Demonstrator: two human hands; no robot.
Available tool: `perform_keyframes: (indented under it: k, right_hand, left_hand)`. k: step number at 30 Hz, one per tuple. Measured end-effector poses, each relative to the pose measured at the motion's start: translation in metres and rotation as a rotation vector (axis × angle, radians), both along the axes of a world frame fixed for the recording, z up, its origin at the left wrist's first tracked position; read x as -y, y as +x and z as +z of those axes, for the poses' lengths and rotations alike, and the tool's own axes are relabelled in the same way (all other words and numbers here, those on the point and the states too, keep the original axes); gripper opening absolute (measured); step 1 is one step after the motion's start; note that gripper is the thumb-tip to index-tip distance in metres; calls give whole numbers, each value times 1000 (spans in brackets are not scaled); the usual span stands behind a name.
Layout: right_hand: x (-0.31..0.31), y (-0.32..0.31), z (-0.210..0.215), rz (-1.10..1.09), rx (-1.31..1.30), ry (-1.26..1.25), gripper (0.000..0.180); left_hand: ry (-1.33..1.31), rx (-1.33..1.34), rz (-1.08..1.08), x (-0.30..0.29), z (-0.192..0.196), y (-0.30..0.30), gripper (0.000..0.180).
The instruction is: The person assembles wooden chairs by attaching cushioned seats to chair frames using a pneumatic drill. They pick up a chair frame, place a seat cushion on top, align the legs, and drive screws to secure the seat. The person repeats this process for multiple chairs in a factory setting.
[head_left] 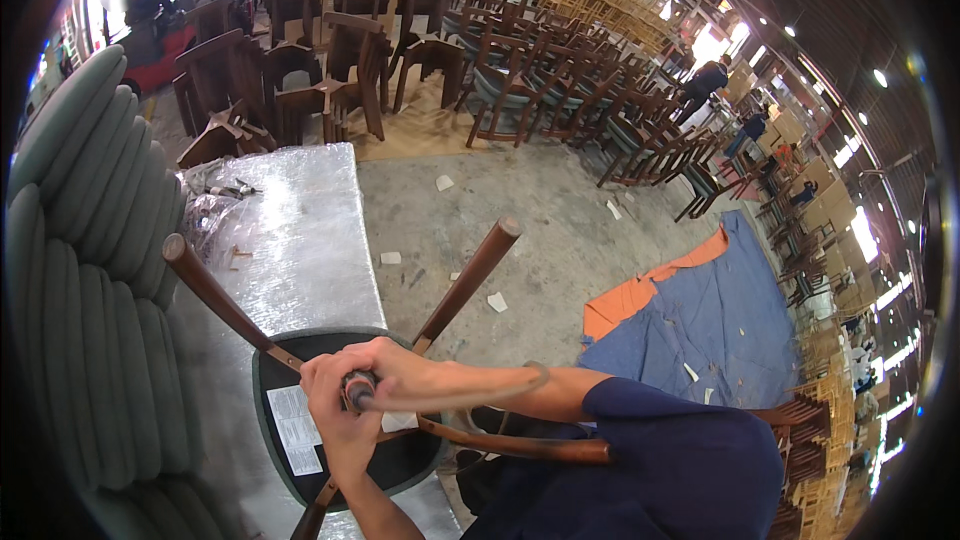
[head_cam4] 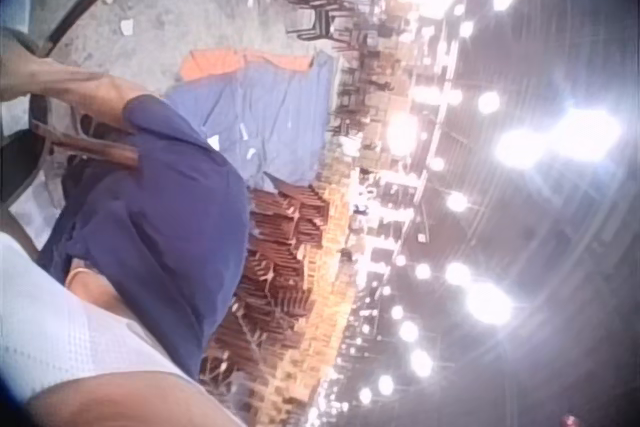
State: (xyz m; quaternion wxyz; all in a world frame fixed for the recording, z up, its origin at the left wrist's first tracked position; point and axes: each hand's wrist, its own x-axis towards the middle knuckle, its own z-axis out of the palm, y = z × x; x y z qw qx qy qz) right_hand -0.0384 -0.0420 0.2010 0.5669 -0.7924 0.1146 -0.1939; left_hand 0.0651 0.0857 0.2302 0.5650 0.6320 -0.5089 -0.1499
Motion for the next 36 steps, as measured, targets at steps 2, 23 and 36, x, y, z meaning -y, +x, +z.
perform_keyframes:
  k: [2, 23, 36]
  right_hand:
    - [2, 2, 2, 30, 9, -50, 37]
    - [36, 145, -63, -295, -91, 465, 51]
    - [25, 168, -79, -1, -70, 144, 43]
  left_hand:
    - [11, -27, 51, -2, -5, -5, 51]
    - [459, -323, 674, 30, -276, 78, 121]
    - [456, -325, 694, 31, -275, 79, 119]
